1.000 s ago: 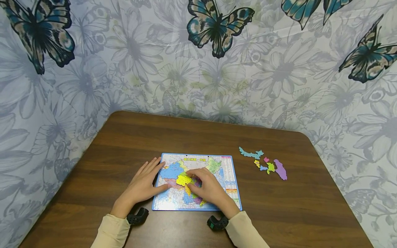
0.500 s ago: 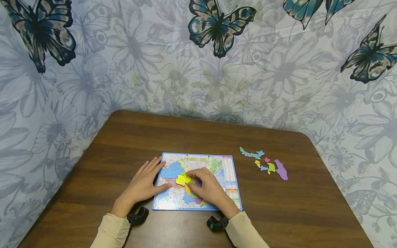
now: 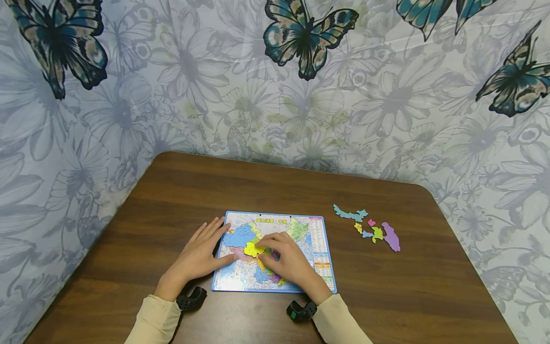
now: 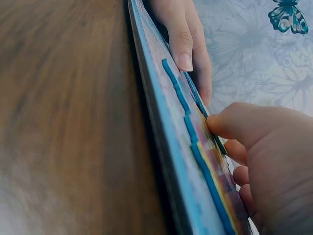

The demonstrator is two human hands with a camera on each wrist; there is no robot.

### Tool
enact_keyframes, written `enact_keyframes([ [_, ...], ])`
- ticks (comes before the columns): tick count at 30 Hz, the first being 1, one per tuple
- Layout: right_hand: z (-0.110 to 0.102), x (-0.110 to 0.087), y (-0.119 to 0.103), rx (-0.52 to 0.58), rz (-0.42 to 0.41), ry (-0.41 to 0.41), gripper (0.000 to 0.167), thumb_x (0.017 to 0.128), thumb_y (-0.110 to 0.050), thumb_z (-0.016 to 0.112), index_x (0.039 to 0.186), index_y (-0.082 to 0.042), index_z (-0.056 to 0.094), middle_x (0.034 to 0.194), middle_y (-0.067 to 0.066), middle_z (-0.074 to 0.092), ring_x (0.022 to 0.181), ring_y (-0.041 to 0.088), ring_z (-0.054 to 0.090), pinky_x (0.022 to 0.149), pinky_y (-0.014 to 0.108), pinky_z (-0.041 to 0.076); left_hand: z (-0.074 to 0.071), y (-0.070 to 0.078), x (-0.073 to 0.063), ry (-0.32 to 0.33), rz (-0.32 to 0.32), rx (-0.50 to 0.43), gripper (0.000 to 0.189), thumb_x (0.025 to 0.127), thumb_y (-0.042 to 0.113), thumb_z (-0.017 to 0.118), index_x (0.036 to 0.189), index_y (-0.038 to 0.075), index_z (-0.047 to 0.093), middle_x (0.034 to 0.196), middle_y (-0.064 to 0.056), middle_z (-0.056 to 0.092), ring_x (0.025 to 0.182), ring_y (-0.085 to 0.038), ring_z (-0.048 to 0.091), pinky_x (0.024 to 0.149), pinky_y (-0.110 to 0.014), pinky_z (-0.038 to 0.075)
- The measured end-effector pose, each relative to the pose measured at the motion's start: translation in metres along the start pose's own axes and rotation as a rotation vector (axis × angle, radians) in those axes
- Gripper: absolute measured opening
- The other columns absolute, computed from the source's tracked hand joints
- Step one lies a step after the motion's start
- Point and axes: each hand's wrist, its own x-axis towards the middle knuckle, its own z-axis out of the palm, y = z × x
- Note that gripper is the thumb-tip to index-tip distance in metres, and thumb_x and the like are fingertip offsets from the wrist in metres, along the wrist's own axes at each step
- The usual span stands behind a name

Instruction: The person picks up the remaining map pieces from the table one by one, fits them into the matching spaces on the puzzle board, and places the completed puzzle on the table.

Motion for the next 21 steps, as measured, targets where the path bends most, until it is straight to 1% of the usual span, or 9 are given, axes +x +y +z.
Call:
enact_keyframes([
  [7, 0.0004, 0.0001, 0.0003, -0.026, -0.015, -0.008, 0.019, 0.093, -0.025, 0.078, 0.112, -0.023, 0.080, 0.118, -0.008, 0.069, 0.106, 0.012, 0.056, 0.086, 0.031, 0.054, -0.0002, -0.0002, 0.0004, 0.001, -0.002, 0.006, 0.092, 0.089, 0.061, 0.071, 0.159, 0.008, 0.040, 0.169, -0.014, 0.028, 0.158, -0.035, 0.022, 0.128, -0.055, 0.013],
  [21, 0.0003, -0.0001, 0.0000, -0.014, -0.027, -0.006, 0.016, 0.094, -0.023, 0.078, 0.110, -0.022, 0.082, 0.114, -0.007, 0.068, 0.103, 0.012, 0.056, 0.083, 0.030, 0.054, 0.0002, -0.0009, 0.0002, 0.005, 0.007, 0.009, 0.093, 0.089, 0.062, 0.070, 0.159, 0.009, 0.040, 0.169, -0.014, 0.027, 0.158, -0.035, 0.022, 0.128, -0.056, 0.013],
])
